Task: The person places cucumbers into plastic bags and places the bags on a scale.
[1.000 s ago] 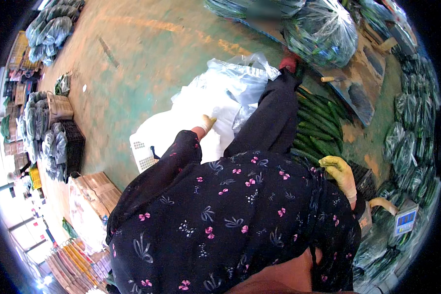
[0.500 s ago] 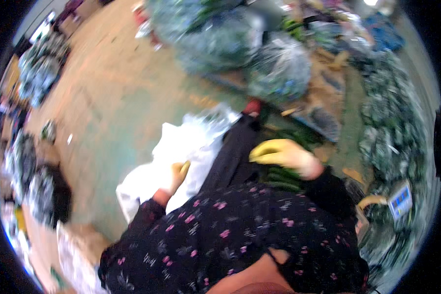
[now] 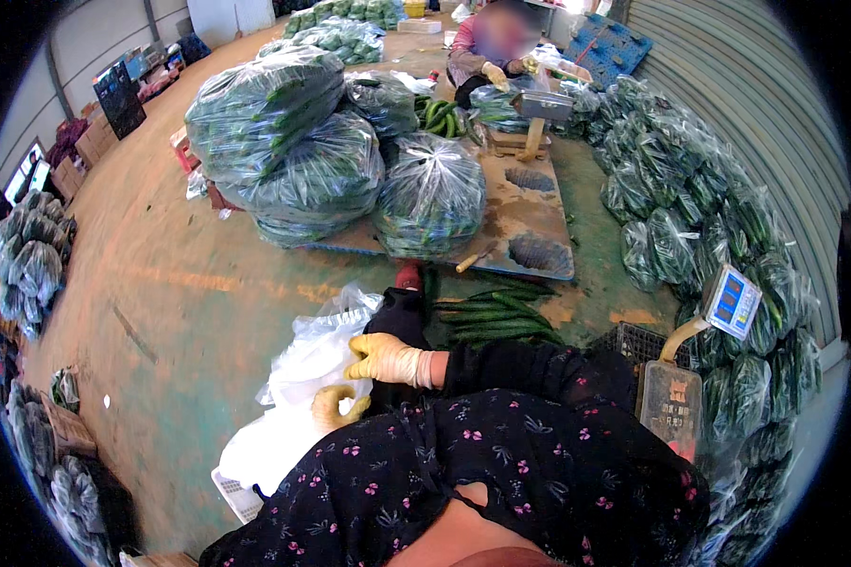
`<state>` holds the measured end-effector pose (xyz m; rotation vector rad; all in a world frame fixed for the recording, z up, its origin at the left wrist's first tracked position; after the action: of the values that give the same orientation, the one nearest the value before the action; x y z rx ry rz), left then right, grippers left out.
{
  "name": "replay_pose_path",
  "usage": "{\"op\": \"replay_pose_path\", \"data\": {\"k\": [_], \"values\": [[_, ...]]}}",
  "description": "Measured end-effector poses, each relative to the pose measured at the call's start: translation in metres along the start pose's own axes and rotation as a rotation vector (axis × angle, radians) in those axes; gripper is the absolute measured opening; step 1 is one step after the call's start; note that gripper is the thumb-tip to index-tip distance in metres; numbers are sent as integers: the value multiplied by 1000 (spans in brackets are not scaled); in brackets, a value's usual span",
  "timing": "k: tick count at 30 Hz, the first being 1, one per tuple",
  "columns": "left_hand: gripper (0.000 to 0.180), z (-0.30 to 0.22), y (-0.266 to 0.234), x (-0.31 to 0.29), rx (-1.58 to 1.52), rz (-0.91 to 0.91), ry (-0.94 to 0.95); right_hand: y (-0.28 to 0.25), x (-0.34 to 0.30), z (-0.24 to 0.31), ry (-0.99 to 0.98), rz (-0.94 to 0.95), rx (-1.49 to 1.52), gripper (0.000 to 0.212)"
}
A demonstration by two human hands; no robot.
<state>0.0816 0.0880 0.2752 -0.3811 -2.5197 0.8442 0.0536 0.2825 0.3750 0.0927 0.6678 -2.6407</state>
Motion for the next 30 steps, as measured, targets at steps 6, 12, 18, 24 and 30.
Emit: {"op": "replay_pose_path", "data": {"k": [6, 12, 18, 24, 30], "values": [[38, 83, 22, -25, 394, 308, -25, -6, -14, -7, -35, -88, 204, 37], [38, 88, 39, -23, 505, 430, -4, 8, -5, -52, -251, -192, 162, 33], [38, 90, 43, -15, 546, 466, 11, -4, -29, -19, -105, -109, -6, 30], [39, 84, 48, -14, 568, 522, 30, -8, -46, -10, -44, -90, -60, 36], [39, 128, 4, -22, 571, 366, -148, -66, -58, -51, -120, -572, 634, 26]]}}
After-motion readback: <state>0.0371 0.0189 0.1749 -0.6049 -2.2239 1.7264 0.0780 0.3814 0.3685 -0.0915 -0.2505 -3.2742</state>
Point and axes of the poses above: each hand's wrist, its own x-axis towards the middle knuckle, its own y-axis out of the palm, z = x × y, the point moved 1 cm from there along x, towards the middle knuckle, and after that the axes turned 8 degrees about z, right-handed, at the moved point
